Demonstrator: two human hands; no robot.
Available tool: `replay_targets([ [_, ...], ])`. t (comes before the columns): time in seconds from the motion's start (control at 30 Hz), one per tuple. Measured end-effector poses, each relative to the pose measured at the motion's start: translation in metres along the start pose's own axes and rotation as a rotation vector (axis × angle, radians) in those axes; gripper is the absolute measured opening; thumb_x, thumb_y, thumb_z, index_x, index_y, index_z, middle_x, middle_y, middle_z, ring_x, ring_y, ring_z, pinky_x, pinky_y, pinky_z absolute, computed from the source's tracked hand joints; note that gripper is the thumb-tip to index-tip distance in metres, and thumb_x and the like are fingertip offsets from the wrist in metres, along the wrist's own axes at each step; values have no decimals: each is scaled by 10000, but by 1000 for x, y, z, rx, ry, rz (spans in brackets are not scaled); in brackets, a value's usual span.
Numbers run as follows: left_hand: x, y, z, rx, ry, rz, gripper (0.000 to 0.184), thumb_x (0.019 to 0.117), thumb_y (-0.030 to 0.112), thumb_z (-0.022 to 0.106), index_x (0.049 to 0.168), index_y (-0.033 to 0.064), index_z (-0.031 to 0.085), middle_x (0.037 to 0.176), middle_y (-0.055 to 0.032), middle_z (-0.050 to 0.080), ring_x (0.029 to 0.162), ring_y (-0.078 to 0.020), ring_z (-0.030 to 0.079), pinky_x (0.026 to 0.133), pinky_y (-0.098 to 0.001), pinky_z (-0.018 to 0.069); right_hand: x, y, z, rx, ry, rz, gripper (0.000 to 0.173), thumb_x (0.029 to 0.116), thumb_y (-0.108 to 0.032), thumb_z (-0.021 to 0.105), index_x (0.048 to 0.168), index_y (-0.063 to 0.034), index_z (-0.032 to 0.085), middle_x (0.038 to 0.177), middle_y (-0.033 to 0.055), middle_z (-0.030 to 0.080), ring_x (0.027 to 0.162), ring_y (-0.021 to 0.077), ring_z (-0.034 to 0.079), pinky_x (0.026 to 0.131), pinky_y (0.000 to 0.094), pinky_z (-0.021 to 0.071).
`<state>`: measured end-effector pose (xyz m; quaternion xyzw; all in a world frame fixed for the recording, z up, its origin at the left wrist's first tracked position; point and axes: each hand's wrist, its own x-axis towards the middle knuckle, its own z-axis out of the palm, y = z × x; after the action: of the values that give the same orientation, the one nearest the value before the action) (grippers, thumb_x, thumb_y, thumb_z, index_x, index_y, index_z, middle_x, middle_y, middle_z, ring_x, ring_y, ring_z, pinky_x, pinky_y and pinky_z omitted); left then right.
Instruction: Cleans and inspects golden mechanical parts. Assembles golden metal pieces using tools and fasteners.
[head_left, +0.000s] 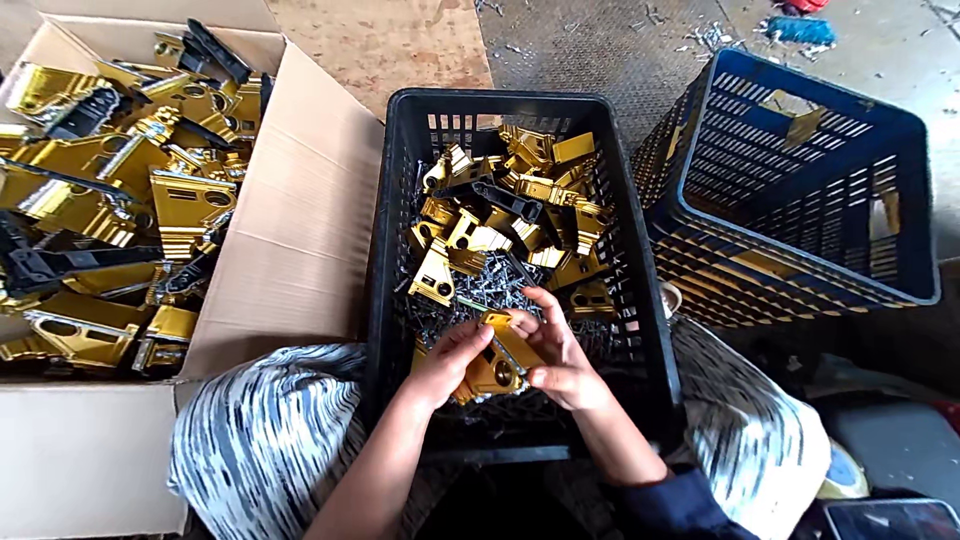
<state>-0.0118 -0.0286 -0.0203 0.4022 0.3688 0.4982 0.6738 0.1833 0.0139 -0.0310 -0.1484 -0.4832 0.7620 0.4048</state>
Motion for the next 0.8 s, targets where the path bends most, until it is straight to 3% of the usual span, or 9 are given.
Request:
replay_targets([
  [0.1, 5, 7, -6, 308, 141, -24, 294, 1030, 184, 577, 1284, 49, 638, 1161, -45, 694, 1055, -113, 667, 954, -318, 558, -1, -2, 0, -462, 121, -120, 1005, 707, -231, 930, 1505, -129, 328, 1289, 96, 625, 1156, 219, 653, 994, 431, 577],
  [0.17, 7, 5, -5, 355, 145, -82, 608, 956, 220, 694, 1496, 70, 456, 1346, -98, 631, 1173, -172, 653, 1008, -357, 553, 0, -1, 1, -948, 124, -217, 1072, 659, -320, 959, 1499, -39, 354, 1304, 149, 622, 1180, 227, 648, 1009, 430, 573],
  [0.23, 5, -1, 4, 324, 121, -117, 710, 877, 203, 772, 1486, 58, 438, 1269, -96, 670, 1103, -166, 682, 955, -352, 581, 0, 5, 5, -1174, 98, -263, 1034, 650, -415, 956, 1455, -19, 442, 1286, 180, 642, 1170, 276, 644, 1013, 479, 546],
  [0.33, 4, -6, 4, 308, 100, -106, 635, 844, 103, 753, 1423, 25, 506, 1131, -77, 725, 1014, -144, 707, 907, -331, 594, 1, -1, 7, -1075, 68, -111, 903, 786, -589, 816, 1427, -25, 523, 1283, 121, 672, 1192, 226, 637, 1029, 456, 535],
  [0.47, 3, -8, 2, 327, 32, -90, 573, 823, 66, 717, 1371, 19, 557, 1062, -69, 734, 929, -136, 714, 832, -314, 604, 3, -10, -4, -867, 133, 94, 167, 940, -164, 710, 1061, -63, 766, 1012, 27, 733, 978, 94, 683, 890, 299, 577],
  [0.6, 2, -7, 3, 281, 22, -90, 646, 849, 112, 741, 1445, 34, 503, 1124, -81, 720, 966, -143, 706, 849, -317, 599, 0, -10, -2, -839, 188, -2, 79, 905, -103, 735, 955, -53, 771, 932, 21, 732, 915, 84, 685, 844, 281, 584],
  [0.7, -3, 1, -1, -93, 7, -336, 754, 953, 500, 623, 1557, 153, 335, 1357, -117, 607, 1171, -278, 653, 907, -473, 598, 1, -12, 4, -763, 221, -229, 87, 863, -65, 775, 948, -44, 772, 936, 27, 737, 963, 135, 678, 882, 326, 573],
  [0.73, -2, 2, 0, -255, 5, -408, 705, 972, 638, 503, 1487, 165, 411, 1327, -116, 634, 1148, -292, 671, 889, -493, 601, 2, -13, 3, -740, 195, -269, 106, 850, -75, 800, 948, -43, 777, 958, 34, 746, 1002, 154, 681, 919, 346, 565],
  [0.8, 2, 6, 8, -506, 149, -445, 617, 1071, 560, 277, 1245, 57, 588, 1073, -162, 718, 914, -276, 735, 778, -435, 631, 6, -13, -1, -724, 109, -274, 176, 839, -138, 844, 951, -29, 763, 1023, 64, 752, 1073, 184, 691, 974, 385, 573],
])
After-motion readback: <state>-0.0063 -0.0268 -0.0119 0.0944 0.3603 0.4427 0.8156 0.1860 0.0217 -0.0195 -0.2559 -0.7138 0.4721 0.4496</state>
